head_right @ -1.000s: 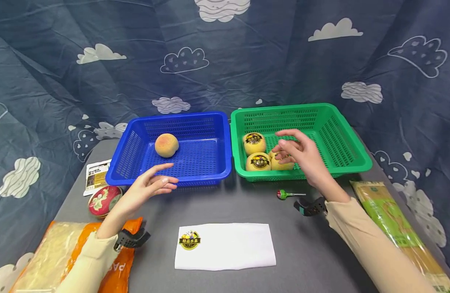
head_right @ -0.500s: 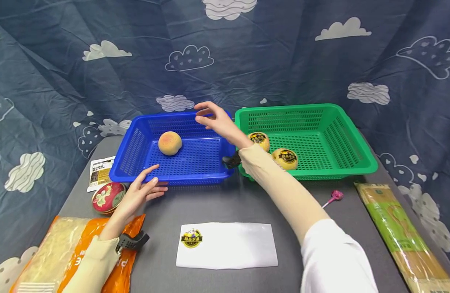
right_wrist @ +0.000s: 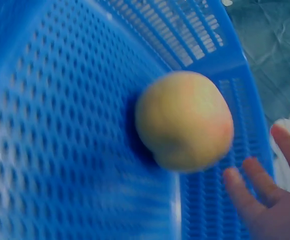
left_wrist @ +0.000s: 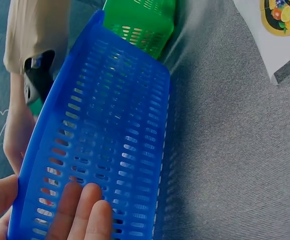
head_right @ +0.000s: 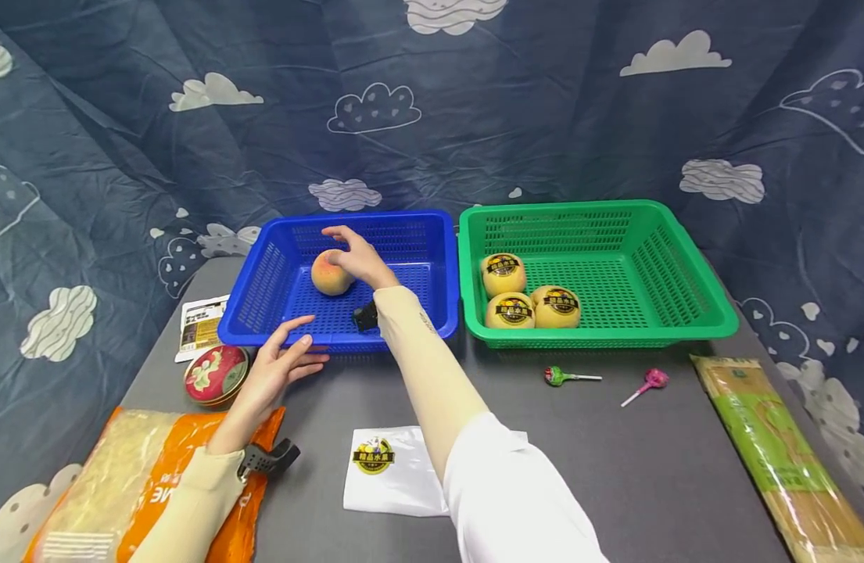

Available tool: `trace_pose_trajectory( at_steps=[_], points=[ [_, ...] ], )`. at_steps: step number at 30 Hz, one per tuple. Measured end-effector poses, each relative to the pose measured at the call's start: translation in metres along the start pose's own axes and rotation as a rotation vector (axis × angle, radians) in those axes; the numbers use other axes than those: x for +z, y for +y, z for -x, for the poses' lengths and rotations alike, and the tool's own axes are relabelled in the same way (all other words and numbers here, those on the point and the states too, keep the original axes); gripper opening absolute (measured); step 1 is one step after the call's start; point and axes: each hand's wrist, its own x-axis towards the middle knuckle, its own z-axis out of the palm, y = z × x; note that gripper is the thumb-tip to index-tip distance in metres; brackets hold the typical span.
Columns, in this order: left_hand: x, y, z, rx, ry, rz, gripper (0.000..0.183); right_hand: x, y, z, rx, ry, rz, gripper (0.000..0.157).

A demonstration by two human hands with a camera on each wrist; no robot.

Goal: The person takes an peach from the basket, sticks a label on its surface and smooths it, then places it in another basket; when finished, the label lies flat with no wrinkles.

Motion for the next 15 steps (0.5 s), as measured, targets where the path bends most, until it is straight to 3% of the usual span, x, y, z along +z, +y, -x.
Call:
trace_pose_trajectory(
  at_steps=[4,7,12,15],
  points=[
    [0.001,0.001,-0.001,-0.012,-0.002,0.011,0.040,0.011,0.003,-0.002,0.071,-0.124,0.067,0.057],
    [0.001,0.001,-0.001,-0.022,-0.005,0.012,0.041,0.014,0.004,-0.001,0.098,-0.191,0.247,0.062],
    [0.000,0.000,0.000,-0.027,-0.003,-0.007,0.043,0.011,0.003,0.003,0.155,-0.202,0.564,0.062],
    [0.000,-0.001,0.000,-0.027,0.005,-0.019,0.042,0.009,0.003,0.007,0.238,-0.217,0.629,0.063]
  ],
)
